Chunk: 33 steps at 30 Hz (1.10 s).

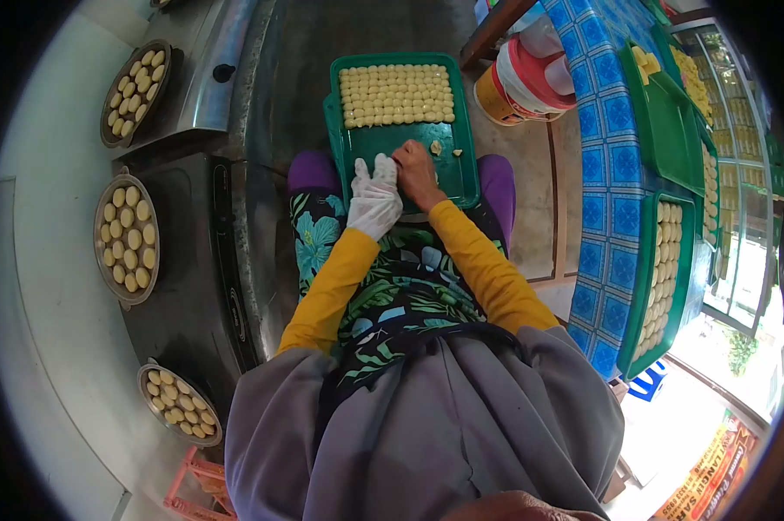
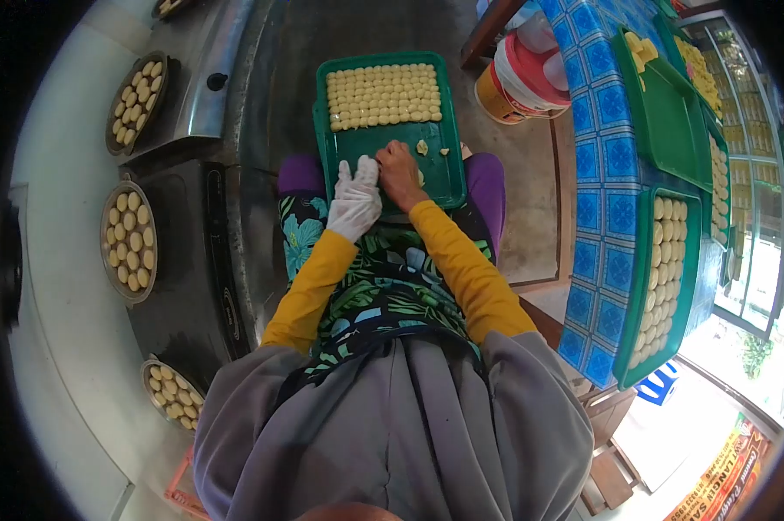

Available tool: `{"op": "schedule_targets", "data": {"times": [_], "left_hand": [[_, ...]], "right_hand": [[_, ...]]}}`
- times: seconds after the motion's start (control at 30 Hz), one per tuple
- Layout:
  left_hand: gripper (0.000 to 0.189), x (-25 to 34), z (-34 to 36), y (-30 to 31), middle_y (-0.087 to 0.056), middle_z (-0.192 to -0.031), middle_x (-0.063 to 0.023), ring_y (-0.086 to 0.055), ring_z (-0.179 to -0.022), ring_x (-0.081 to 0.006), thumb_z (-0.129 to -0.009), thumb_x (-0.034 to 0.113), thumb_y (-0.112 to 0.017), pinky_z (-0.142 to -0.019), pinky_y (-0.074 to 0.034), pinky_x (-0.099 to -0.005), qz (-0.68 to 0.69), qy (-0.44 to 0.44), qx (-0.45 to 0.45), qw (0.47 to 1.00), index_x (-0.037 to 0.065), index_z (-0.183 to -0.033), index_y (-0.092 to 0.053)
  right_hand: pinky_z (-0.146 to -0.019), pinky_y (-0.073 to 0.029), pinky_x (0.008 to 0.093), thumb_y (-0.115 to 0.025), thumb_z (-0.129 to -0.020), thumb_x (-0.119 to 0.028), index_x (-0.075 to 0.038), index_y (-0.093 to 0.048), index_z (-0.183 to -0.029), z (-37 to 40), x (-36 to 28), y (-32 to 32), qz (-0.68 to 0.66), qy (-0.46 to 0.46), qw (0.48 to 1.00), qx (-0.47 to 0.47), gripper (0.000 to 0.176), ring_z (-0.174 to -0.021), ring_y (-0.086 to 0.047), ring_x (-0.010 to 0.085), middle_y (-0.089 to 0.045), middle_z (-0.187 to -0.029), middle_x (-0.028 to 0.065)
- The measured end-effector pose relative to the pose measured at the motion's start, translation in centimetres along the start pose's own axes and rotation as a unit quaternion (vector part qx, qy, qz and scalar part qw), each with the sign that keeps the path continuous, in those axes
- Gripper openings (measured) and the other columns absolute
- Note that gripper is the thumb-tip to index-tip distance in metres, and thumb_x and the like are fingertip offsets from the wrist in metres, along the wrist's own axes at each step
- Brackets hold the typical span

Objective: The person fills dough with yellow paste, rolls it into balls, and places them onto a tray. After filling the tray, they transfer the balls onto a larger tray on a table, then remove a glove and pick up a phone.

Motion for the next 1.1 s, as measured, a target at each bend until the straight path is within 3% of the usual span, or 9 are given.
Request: {"op": "schedule_targets", "data": {"times": [0.07, 0.1, 0.27, 0.33, 0.53, 0.6, 0.67, 0.97, 1.1], "left_hand": [[0.061, 0.8, 0.0, -0.9, -0.032, -0.151, -0.0194, -0.032, -0.133, -0.0528, -0.092, 0.027, -0.048, -0.108, -0.028, -0.0617, -0.097, 0.029, -0.124, 0.987, -0.005, -0.142, -0.036], [0.068, 0.5, -0.2, -1.8, -0.018, -0.157, -0.0171, -0.019, -0.133, -0.0616, -0.094, 0.035, -0.045, -0.106, -0.021, -0.0699, 0.006, 0.066, -0.156, 0.985, -0.001, -0.148, -0.025], [0.068, 1.2, -0.2, -2.7, -0.015, -0.159, -0.0123, -0.01, -0.139, -0.0555, -0.099, 0.046, -0.036, -0.107, -0.017, -0.0693, 0.124, 0.109, -0.1, 0.981, 0.006, -0.152, -0.02], [0.071, 1.8, -0.3, -3.1, -0.015, -0.159, -0.0102, -0.009, -0.141, -0.0537, -0.099, 0.052, -0.032, -0.108, -0.015, -0.0685, 0.091, 0.089, -0.1, 0.987, 0.008, -0.152, -0.018], [0.068, 0.9, -0.9, -3.6, -0.016, -0.16, -0.0057, -0.008, -0.142, -0.0507, -0.098, 0.053, -0.031, -0.111, -0.01, -0.0662, 0.132, 0.11, -0.098, 0.98, 0.013, -0.152, -0.022], [0.066, 0.3, -0.3, -3.9, -0.017, -0.16, -0.0057, -0.007, -0.142, -0.0521, -0.098, 0.051, -0.032, -0.11, -0.008, -0.0675, 0.169, 0.112, -0.098, 0.974, 0.014, -0.152, -0.024], [0.062, -0.4, -0.2, -2.4, -0.023, -0.158, -0.0056, -0.01, -0.141, -0.051, -0.097, 0.046, -0.037, -0.111, -0.008, -0.0671, 0.297, 0.112, -0.003, 0.948, 0.015, -0.15, -0.03], [0.052, -0.3, -0.3, -2.1, -0.035, -0.152, -0.0082, -0.022, -0.138, -0.0482, -0.093, 0.031, -0.048, -0.11, -0.021, -0.0609, 0.173, 0.139, -0.058, 0.973, 0.013, -0.141, -0.042], [0.05, -0.7, 0.6, 0.0, -0.058, -0.128, -0.0112, -0.049, -0.12, -0.0378, -0.077, 0.011, -0.052, -0.1, -0.038, -0.0493, 0.238, 0.136, 0.153, 0.95, 0.011, -0.128, -0.054]], "right_hand": [[-0.077, -0.042, 0.0432, -0.068, -0.069, -0.01, -0.009, -0.069, -0.086, 1.1, -2.7, 1.8, 0.163, 0.093, 0.981, 0.043, 0.017, -0.094, -0.052, 0.0311, -0.055, -0.09, 0.0114], [-0.081, -0.04, 0.0426, -0.066, -0.068, -0.009, -0.011, -0.071, -0.084, 1.6, -2.8, 2.1, 0.174, 0.108, 0.978, 0.047, 0.017, -0.098, -0.047, 0.0295, -0.054, -0.096, 0.0095], [-0.08, -0.04, 0.0442, -0.061, -0.067, -0.002, -0.013, -0.072, -0.095, -1.4, 0.5, 3.1, 0.065, 0.13, 0.989, -0.02, 0.032, -0.094, -0.049, 0.0308, -0.054, -0.098, 0.0098], [-0.084, -0.04, 0.0463, -0.059, -0.07, 0.0, -0.014, -0.066, -0.113, -3.5, -0.5, 5.5, 0.198, 0.108, 0.968, 0.111, 0.046, -0.101, -0.05, 0.032, -0.055, -0.111, 0.0134], [-0.094, -0.035, 0.0533, -0.057, -0.082, -0.007, -0.02, -0.04, -0.143, -5.9, -3.2, 0.7, 0.316, 0.238, 0.914, 0.086, 0.065, -0.124, -0.043, 0.0367, -0.043, -0.137, 0.0239], [-0.095, -0.034, 0.0532, -0.055, -0.084, -0.009, -0.021, -0.037, -0.145, -5.9, -3.2, 0.3, 0.32, 0.234, 0.913, 0.092, 0.065, -0.125, -0.043, 0.0368, -0.043, -0.138, 0.0232], [-0.096, -0.034, 0.0532, -0.054, -0.086, -0.01, -0.022, -0.035, -0.147, -6.4, -3.3, 0.4, 0.327, 0.235, 0.91, 0.099, 0.065, -0.125, -0.043, 0.037, -0.043, -0.138, 0.0226], [-0.096, -0.034, 0.0557, -0.049, -0.089, -0.014, -0.022, -0.035, -0.147, -5.3, -3.0, -0.9, 0.32, 0.242, 0.909, 0.118, 0.06, -0.124, -0.045, 0.0388, -0.042, -0.139, 0.0231], [-0.096, -0.038, 0.0569, -0.051, -0.087, -0.016, -0.025, -0.042, -0.143, -5.5, -2.4, -0.5, 0.255, 0.271, 0.921, 0.112, 0.057, -0.123, -0.048, 0.0415, -0.042, -0.139, 0.0248]]}}
Point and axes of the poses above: each hand's wrist, its own z-axis away from the middle knuckle, its own y-axis out of the back of the hand, x = y × z, the point moved 8 cm from there along -z, towards the middle knuckle
